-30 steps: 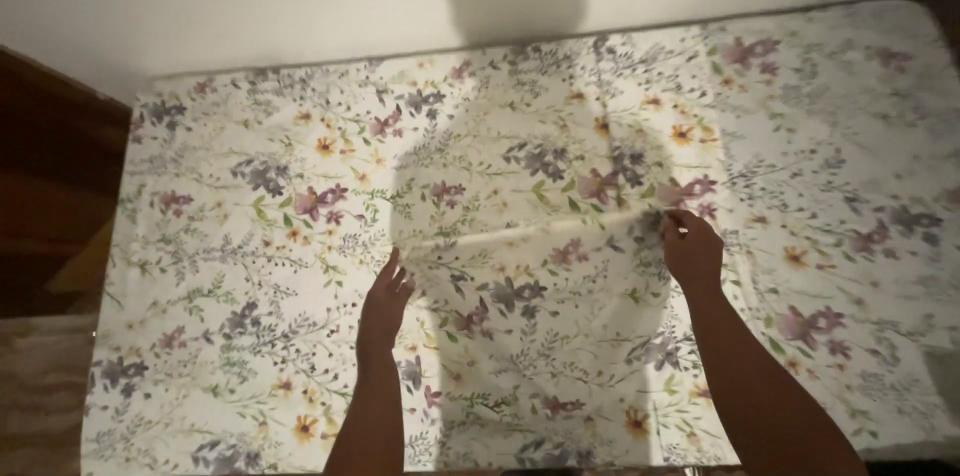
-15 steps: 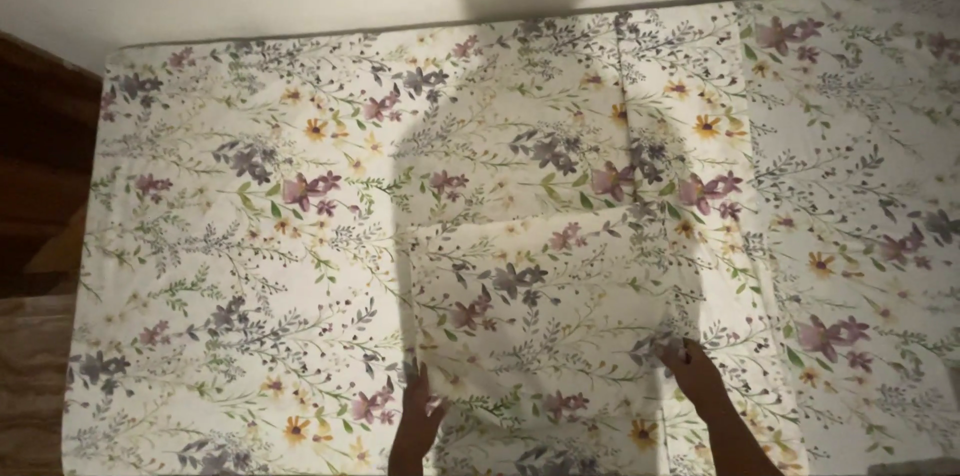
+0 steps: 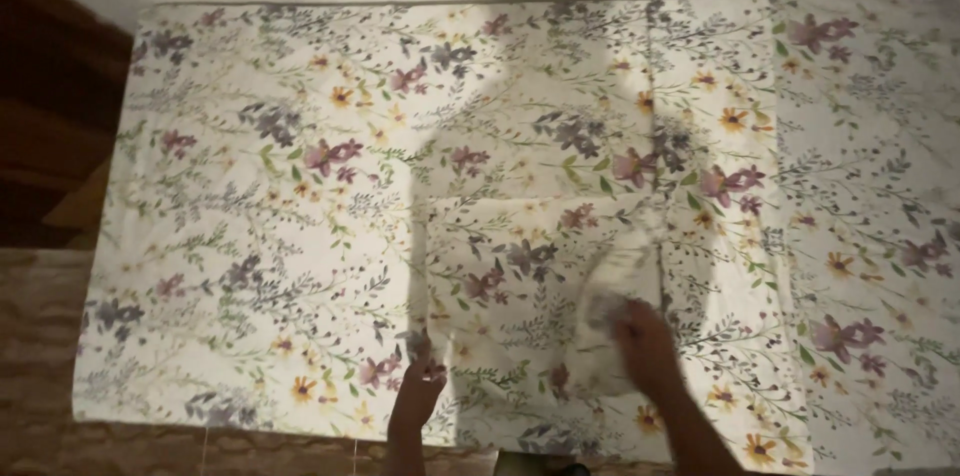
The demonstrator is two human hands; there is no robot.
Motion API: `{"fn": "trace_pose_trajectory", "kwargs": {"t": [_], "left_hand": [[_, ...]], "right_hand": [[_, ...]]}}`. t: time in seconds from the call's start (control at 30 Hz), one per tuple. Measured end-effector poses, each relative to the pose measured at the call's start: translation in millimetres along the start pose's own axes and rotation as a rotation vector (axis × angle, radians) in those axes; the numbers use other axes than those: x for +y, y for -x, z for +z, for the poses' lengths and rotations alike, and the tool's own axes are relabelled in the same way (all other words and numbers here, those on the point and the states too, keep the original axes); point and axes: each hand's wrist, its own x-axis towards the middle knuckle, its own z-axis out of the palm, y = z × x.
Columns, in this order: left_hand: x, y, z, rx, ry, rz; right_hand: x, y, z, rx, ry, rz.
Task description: The person removes a pillow from a floral pillowcase, places the pillow on the bed, and then folds the empty pillowcase. They then fold a floral bedsheet and place the folded items on the bed.
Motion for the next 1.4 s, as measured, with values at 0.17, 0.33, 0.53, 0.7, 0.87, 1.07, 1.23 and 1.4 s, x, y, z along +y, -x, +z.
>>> {"fn": "trace_pose_trajectory", "kwargs": {"t": [0.17, 0.33, 0.53, 0.7, 0.87, 1.07, 1.23, 1.4], "left_hand": [[-96, -41, 29, 0.277, -0.047, 0.564], [-72, -13, 25, 0.277, 0.137, 0.295], [31, 53, -2, 0.136, 0.133, -0.074], [68, 51, -1, 0.123, 0.188, -0.021], [41, 57, -6, 0.046, 0.159, 0.125], [-1, 43, -3, 0.099, -0.007, -0.114], [128, 89, -12, 0.036, 0.437, 0.025], [51, 33, 7, 0.055, 0.14, 0.238]], "right_hand": [[-148, 18, 68, -0.367, 0.242, -0.273], [-143, 46, 155, -0.817, 0.184, -0.516], [-81, 65, 114, -0.467, 0.092, -0.068], [-15, 58, 107, -0.365, 0.144, -0.034], [-25, 29, 114, -0.362, 0.09, -0.083], [-91, -52, 125, -0.261, 0.032, -0.345], [-158, -131, 152, -0.393, 0.397, -0.444], [-169, -171, 168, -0.426, 0.297, -0.137]]}}
